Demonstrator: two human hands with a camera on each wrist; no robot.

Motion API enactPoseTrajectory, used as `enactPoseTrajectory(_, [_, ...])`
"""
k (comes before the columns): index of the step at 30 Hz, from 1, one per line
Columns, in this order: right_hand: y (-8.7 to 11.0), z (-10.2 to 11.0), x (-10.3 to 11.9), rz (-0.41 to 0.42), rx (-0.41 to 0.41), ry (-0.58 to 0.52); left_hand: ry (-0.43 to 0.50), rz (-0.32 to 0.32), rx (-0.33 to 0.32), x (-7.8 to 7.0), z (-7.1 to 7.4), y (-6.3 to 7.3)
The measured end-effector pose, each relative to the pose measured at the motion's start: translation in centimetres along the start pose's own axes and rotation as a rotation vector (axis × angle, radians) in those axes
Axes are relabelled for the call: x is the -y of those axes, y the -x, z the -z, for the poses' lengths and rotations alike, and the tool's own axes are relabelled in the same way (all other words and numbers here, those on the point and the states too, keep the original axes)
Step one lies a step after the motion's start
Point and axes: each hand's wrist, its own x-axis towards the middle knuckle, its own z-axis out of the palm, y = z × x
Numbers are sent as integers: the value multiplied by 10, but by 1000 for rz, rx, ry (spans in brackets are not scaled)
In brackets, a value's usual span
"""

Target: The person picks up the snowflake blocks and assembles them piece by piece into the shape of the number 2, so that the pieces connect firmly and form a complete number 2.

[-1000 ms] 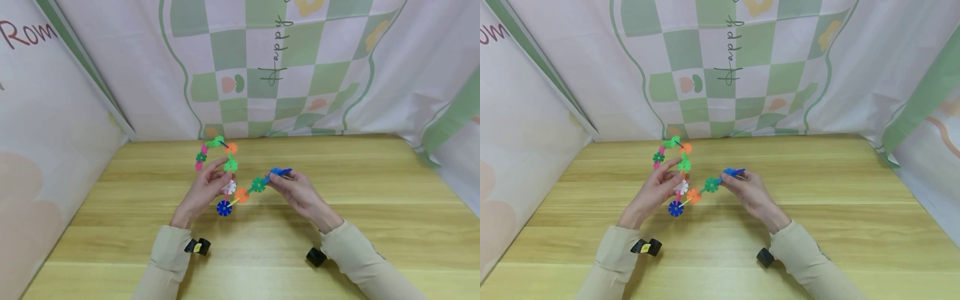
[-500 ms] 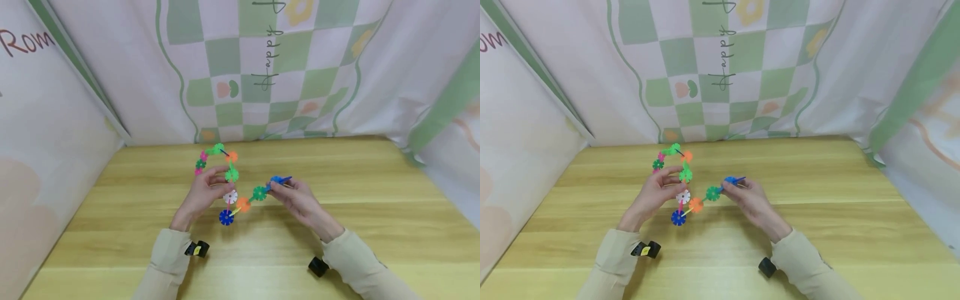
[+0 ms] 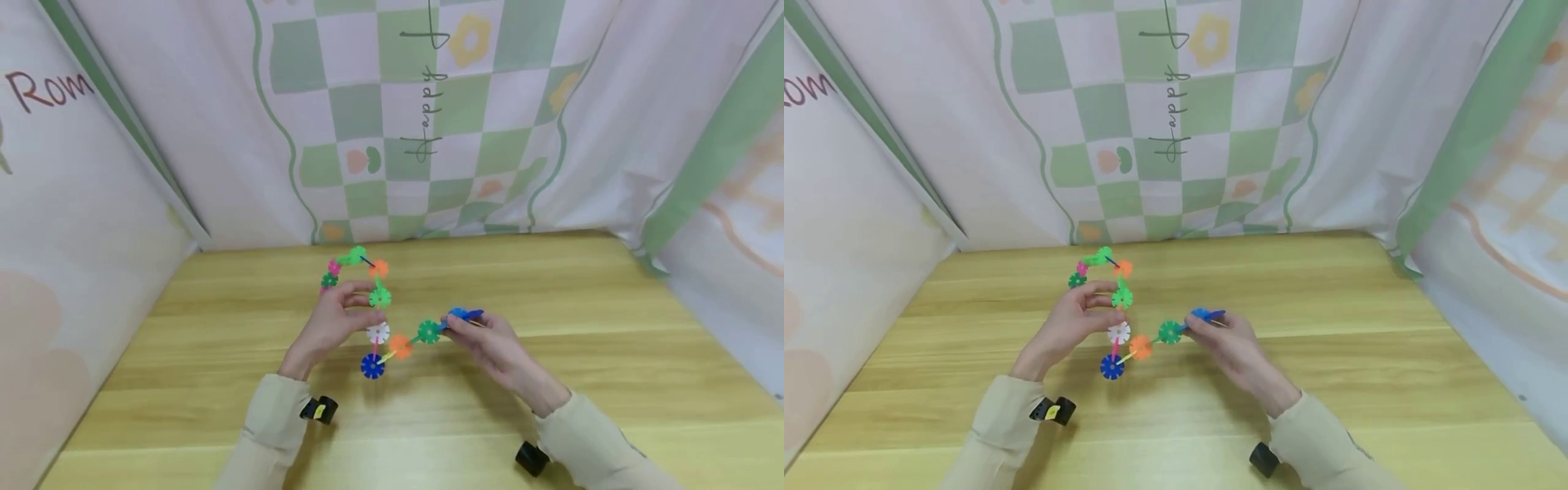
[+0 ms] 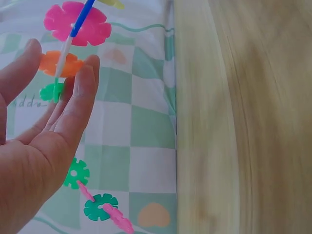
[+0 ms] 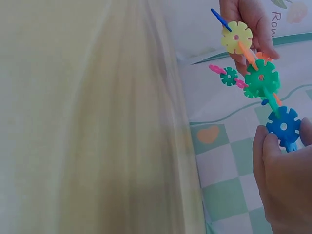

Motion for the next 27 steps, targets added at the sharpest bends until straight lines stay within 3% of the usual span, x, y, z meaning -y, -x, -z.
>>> enactPoseTrajectory(15, [33, 8, -16, -78, -30, -113, -34, 46, 112, 2, -12, -1])
enactPoseTrajectory(27, [55, 17, -27, -109, -90, -79, -54, 94, 199, 18, -30, -1])
